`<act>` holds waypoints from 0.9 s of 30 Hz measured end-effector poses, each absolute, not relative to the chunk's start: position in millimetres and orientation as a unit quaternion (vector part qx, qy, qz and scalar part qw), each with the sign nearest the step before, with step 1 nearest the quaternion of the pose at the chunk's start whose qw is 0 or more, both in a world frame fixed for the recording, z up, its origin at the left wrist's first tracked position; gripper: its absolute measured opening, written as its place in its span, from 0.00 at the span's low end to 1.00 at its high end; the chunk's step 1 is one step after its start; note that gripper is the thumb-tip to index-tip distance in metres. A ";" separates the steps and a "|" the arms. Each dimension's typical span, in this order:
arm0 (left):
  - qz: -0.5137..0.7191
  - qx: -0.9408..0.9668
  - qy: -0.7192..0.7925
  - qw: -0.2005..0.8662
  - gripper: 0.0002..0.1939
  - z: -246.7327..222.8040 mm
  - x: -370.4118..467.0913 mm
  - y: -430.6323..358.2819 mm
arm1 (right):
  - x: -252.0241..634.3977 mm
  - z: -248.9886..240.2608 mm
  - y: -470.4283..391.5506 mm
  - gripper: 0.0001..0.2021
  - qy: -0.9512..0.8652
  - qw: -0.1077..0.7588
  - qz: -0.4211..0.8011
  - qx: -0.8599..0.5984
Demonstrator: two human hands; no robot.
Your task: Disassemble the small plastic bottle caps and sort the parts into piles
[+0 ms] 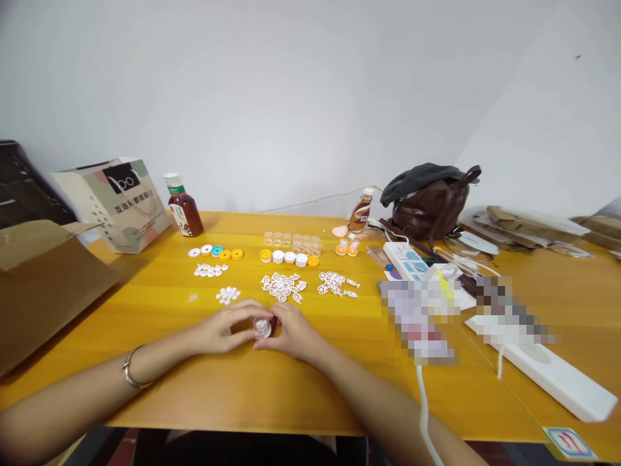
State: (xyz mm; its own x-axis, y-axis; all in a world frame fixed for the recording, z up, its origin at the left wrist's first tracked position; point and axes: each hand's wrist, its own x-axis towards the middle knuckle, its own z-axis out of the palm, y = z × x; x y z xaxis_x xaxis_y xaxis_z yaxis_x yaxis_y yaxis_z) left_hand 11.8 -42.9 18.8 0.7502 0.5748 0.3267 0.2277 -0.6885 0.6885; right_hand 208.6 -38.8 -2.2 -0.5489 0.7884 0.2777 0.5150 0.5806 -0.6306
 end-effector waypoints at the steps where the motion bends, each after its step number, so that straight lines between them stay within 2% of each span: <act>1: 0.284 0.872 0.250 0.309 0.16 17.6 12.7 -43.3 | 208.4 -3.0 -38.8 0.19 -0.845 0.277 0.243 -0.388; 5: 0.315 0.850 0.305 0.291 0.14 17.6 15.3 -44.9 | 207.4 -5.4 -39.2 0.17 -0.843 0.289 0.231 -0.390; 9: 0.265 0.870 0.226 0.349 0.22 25.9 12.0 -44.2 | 207.3 -5.5 -39.5 0.16 -0.844 0.285 0.242 -0.385; 11: 0.238 0.881 0.202 0.356 0.20 27.3 10.3 -42.9 | 207.5 -5.6 -39.1 0.18 -0.844 0.279 0.244 -0.388; 14: 0.252 0.875 0.258 0.324 0.15 25.4 10.4 -42.0 | 207.4 -6.5 -38.1 0.19 -0.842 0.271 0.245 -0.396; 18: 0.270 0.874 0.249 0.317 0.26 26.1 11.3 -42.7 | 206.9 -7.1 -37.7 0.17 -0.838 0.281 0.265 -0.386; 21: 0.242 0.888 0.198 0.336 0.20 28.2 9.8 -41.4 | 206.6 -6.0 -38.4 0.18 -0.837 0.280 0.264 -0.389; 24: 0.272 0.874 0.252 0.315 0.14 27.7 8.7 -39.0 | 206.3 -5.3 -38.9 0.19 -0.833 0.278 0.255 -0.404; 27: 0.286 0.872 0.248 0.311 0.24 27.9 8.9 -38.7 | 206.0 -5.5 -38.6 0.17 -0.830 0.290 0.268 -0.394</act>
